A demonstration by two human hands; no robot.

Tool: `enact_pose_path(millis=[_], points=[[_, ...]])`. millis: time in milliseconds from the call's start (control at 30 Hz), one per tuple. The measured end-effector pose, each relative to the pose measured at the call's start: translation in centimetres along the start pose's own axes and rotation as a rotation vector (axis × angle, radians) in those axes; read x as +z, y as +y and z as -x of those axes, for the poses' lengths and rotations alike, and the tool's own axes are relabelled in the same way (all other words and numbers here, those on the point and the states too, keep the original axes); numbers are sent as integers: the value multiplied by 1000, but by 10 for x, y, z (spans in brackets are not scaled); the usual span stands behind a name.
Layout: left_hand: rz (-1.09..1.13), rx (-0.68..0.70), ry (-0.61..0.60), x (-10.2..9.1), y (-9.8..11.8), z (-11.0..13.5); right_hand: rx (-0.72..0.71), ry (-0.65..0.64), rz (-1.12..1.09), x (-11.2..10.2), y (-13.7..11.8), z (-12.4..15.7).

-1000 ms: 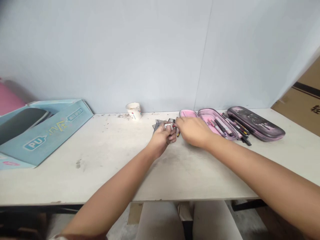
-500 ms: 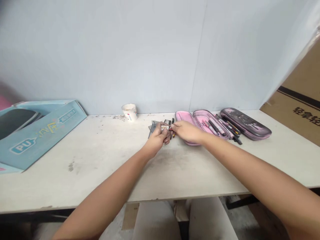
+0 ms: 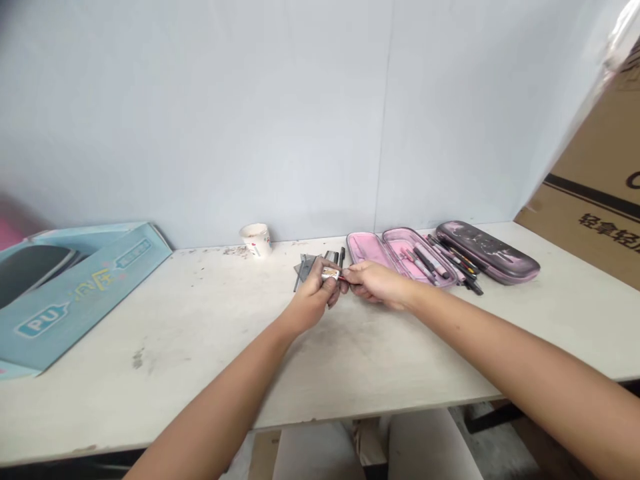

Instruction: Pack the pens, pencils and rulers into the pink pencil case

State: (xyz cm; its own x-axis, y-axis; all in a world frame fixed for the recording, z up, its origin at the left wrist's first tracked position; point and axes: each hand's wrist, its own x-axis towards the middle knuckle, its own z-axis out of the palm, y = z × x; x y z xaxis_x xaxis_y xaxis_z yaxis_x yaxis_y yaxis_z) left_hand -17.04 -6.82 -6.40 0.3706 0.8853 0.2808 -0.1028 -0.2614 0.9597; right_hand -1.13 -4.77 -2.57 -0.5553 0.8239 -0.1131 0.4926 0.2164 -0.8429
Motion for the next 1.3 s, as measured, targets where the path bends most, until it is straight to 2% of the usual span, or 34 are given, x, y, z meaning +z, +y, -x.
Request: enact_pose_path(millis=[100, 167, 233, 267, 333, 433, 500, 567, 633, 700, 767, 800, 867, 1000, 1033, 1067, 1200, 1300], points=[[203, -56, 95, 3, -1, -3, -200, 290, 546, 10, -2, 5], [325, -76, 126, 4, 0, -3, -323, 348, 890, 16, -6, 7], [352, -65, 117, 3, 2, -1, -338, 334, 1024, 18, -10, 6], [331, -44, 108, 2, 3, 0, -315, 325, 1001, 17, -11, 4], [240, 7, 88, 0, 3, 1, -239, 278, 781, 12, -12, -2], [53, 51, 48, -4, -1, 1, -72, 36, 270, 1, -7, -8], [-19, 40, 33, -4, -5, 0, 20, -72, 81, -3, -4, -9], [0, 21, 62, -2, -6, -2, 5, 2, 150, -3, -4, -7], [91, 7, 121, 0, -6, -4, -97, 191, 424, 2, -7, -2], [194, -12, 156, 1, -4, -4, -216, 315, 735, 9, -9, 2], [244, -39, 153, 1, -4, -3, -269, 330, 909, 14, -9, 3], [237, -46, 147, 0, -5, -3, -267, 314, 919, 14, -7, 2], [167, -46, 132, -2, -7, -2, -235, 279, 801, 12, -2, -3], [9, -28, 122, -5, -9, -1, -205, 90, 367, -3, 17, -12], [7, -24, 134, -6, -8, -1, -201, 76, 298, -6, 22, -14], [26, -21, 149, -7, -7, -2, -201, 102, 241, -9, 28, -15], [192, -29, 218, -7, -2, -3, -218, 399, -64, -6, 46, -17], [269, -46, 227, -3, -4, -4, -238, 403, -166, 6, 52, -16]])
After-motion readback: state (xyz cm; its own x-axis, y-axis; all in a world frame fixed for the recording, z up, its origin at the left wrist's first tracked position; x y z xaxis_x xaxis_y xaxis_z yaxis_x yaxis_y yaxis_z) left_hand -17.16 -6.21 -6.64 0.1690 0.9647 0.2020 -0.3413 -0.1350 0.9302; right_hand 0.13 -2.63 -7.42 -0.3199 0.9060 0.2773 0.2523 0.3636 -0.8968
